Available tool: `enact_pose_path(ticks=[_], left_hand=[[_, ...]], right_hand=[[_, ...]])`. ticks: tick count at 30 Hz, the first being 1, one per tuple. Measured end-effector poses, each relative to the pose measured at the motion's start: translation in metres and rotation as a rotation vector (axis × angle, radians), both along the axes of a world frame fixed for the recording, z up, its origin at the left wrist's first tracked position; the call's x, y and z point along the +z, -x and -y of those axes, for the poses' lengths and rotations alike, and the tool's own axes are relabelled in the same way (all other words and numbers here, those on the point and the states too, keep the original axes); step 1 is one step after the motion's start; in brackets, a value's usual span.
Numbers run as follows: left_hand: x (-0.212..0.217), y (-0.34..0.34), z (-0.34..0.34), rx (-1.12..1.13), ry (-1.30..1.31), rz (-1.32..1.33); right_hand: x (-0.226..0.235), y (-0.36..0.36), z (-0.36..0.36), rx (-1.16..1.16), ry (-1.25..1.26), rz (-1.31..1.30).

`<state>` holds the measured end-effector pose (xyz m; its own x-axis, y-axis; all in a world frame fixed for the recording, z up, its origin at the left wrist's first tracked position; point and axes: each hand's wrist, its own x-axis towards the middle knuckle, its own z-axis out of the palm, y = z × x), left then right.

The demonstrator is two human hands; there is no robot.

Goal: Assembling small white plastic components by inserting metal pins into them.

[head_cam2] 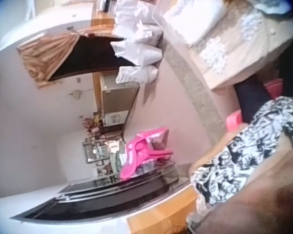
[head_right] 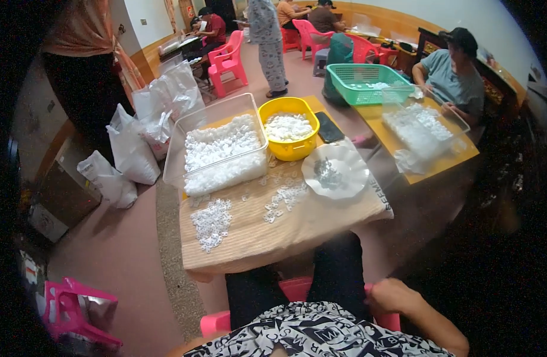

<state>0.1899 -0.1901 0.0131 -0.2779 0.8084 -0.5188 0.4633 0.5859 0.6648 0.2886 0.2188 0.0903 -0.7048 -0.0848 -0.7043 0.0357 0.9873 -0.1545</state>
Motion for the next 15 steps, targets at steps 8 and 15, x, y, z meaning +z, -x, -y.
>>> enact_pose_path(ticks=[8, 15], left_hand=[[0.015, 0.033, -0.005, 0.083, 0.051, -0.063], [0.018, 0.051, -0.021, 0.143, 0.057, -0.080]], right_hand=[[-0.087, 0.053, 0.041, 0.243, 0.399, -0.454], [-0.104, 0.054, 0.033, 0.035, 0.613, -0.478]])
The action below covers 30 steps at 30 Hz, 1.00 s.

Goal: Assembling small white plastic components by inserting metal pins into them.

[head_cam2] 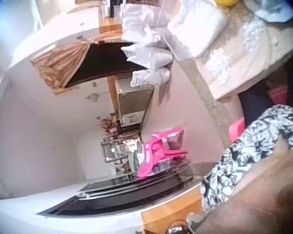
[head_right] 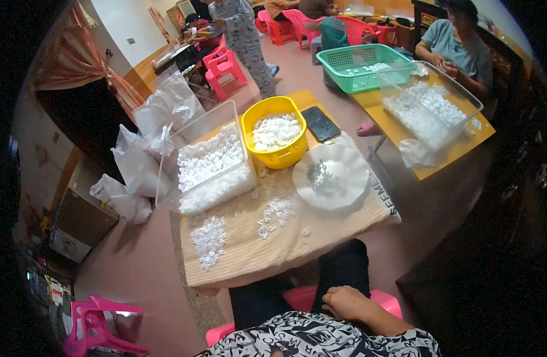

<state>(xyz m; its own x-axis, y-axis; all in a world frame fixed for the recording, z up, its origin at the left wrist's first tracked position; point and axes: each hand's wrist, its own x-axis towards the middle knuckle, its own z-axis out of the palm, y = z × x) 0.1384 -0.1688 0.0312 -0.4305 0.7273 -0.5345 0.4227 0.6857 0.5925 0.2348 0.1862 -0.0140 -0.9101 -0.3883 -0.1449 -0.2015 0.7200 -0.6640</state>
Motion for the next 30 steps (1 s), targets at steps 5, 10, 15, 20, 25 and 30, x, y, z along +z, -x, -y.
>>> enact_pose_path(ticks=[5, 10, 15, 20, 25, 30], left_hand=[[0.005, 0.005, 0.005, 0.032, -0.011, -0.009], [0.008, 0.011, 0.010, 0.044, -0.037, -0.040], [0.009, 0.003, 0.015, 0.069, -0.071, -0.036], [0.011, -0.059, 0.040, 0.186, -0.030, 0.095], [0.030, -0.146, 0.067, 0.322, 0.058, 0.280], [0.035, -0.176, 0.070, 0.392, 0.077, 0.343]], right_hand=[[0.008, 0.005, -0.005, 0.003, -0.022, 0.000], [0.012, -0.003, -0.001, -0.010, -0.040, 0.064], [0.004, -0.012, -0.001, -0.059, 0.060, 0.032], [0.000, -0.003, -0.004, -0.043, 0.068, 0.017], [0.012, 0.005, -0.009, -0.042, 0.068, -0.017], [0.021, 0.003, -0.008, -0.075, 0.014, 0.089]])
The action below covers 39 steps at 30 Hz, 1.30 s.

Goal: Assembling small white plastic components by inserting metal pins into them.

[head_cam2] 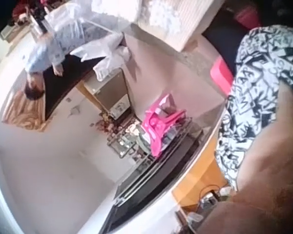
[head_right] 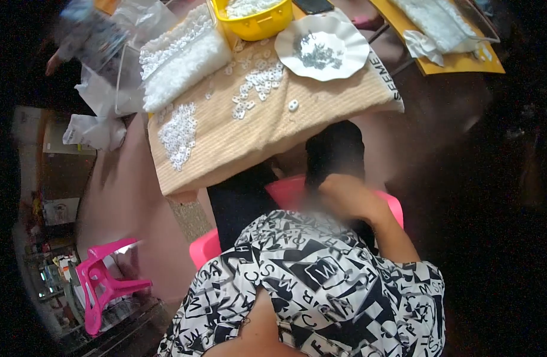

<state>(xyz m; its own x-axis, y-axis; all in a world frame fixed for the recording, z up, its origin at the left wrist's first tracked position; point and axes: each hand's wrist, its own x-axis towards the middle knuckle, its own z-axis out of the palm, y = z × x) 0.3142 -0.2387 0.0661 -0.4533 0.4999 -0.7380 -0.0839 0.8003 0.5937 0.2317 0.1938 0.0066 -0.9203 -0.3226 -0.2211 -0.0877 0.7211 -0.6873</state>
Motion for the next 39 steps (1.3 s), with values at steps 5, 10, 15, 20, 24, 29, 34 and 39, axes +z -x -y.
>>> enact_pose_path(ticks=[5, 10, 15, 20, 24, 29, 34, 39], left_hand=[[0.003, -0.016, 0.001, 0.036, 0.005, 0.027], [0.002, -0.021, -0.003, 0.087, 0.005, 0.020], [-0.003, 0.000, -0.010, 0.118, -0.004, 0.001], [-0.008, 0.024, -0.019, 0.162, -0.009, -0.043], [-0.019, 0.056, -0.032, 0.170, -0.034, -0.069], [-0.021, 0.087, -0.048, 0.192, -0.070, -0.113], [-0.020, 0.114, -0.062, 0.214, -0.097, -0.147], [0.017, 0.181, -0.080, -0.161, -0.236, -0.229]], right_hand=[[-0.007, -0.011, 0.000, -0.060, 0.057, -0.072], [-0.010, -0.011, 0.000, -0.042, 0.082, -0.085], [-0.011, -0.008, -0.003, -0.046, 0.079, -0.074], [-0.004, -0.005, -0.003, -0.039, 0.051, -0.053], [0.020, 0.003, -0.009, -0.002, -0.099, -0.064], [0.053, 0.049, -0.040, -0.017, -0.087, -0.373], [0.044, 0.127, -0.106, -0.293, -0.378, -0.637], [0.035, 0.194, -0.112, -0.405, -0.443, -0.554]])
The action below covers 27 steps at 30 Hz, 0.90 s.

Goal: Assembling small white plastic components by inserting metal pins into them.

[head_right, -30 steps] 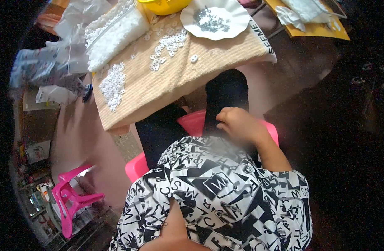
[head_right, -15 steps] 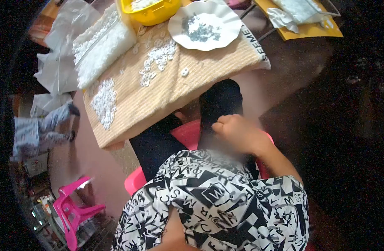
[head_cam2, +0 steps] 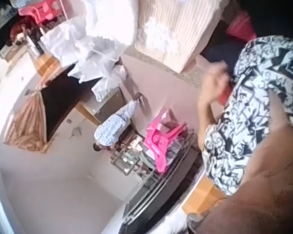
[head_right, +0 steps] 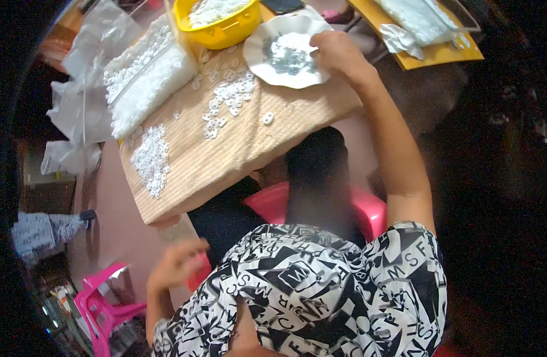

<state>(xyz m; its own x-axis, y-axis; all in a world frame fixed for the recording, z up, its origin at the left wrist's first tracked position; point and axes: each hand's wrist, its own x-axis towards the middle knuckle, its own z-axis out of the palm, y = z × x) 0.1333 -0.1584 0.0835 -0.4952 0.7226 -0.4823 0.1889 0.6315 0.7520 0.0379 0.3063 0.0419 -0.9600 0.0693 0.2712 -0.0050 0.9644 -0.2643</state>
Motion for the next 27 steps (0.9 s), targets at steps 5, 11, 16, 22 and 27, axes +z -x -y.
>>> enact_pose_path(ticks=[5, 11, 16, 22, 27], left_hand=[[-0.006, 0.053, -0.040, 0.273, -0.251, -0.321], [-0.019, 0.112, -0.072, 0.258, -0.229, -0.625], [-0.040, 0.159, -0.113, 0.311, -0.227, -0.794], [-0.055, 0.193, -0.174, 0.198, -0.382, -1.010], [-0.062, 0.199, -0.205, 0.292, -0.055, -0.993]], right_hand=[[-0.022, 0.012, -0.010, -0.097, -0.061, 0.042], [-0.012, 0.024, 0.027, -0.076, -0.130, 0.096], [-0.013, 0.029, 0.033, -0.139, -0.102, 0.144], [0.002, 0.028, 0.036, -0.251, -0.014, 0.178], [-0.010, 0.033, 0.030, -0.322, 0.173, 0.049]])
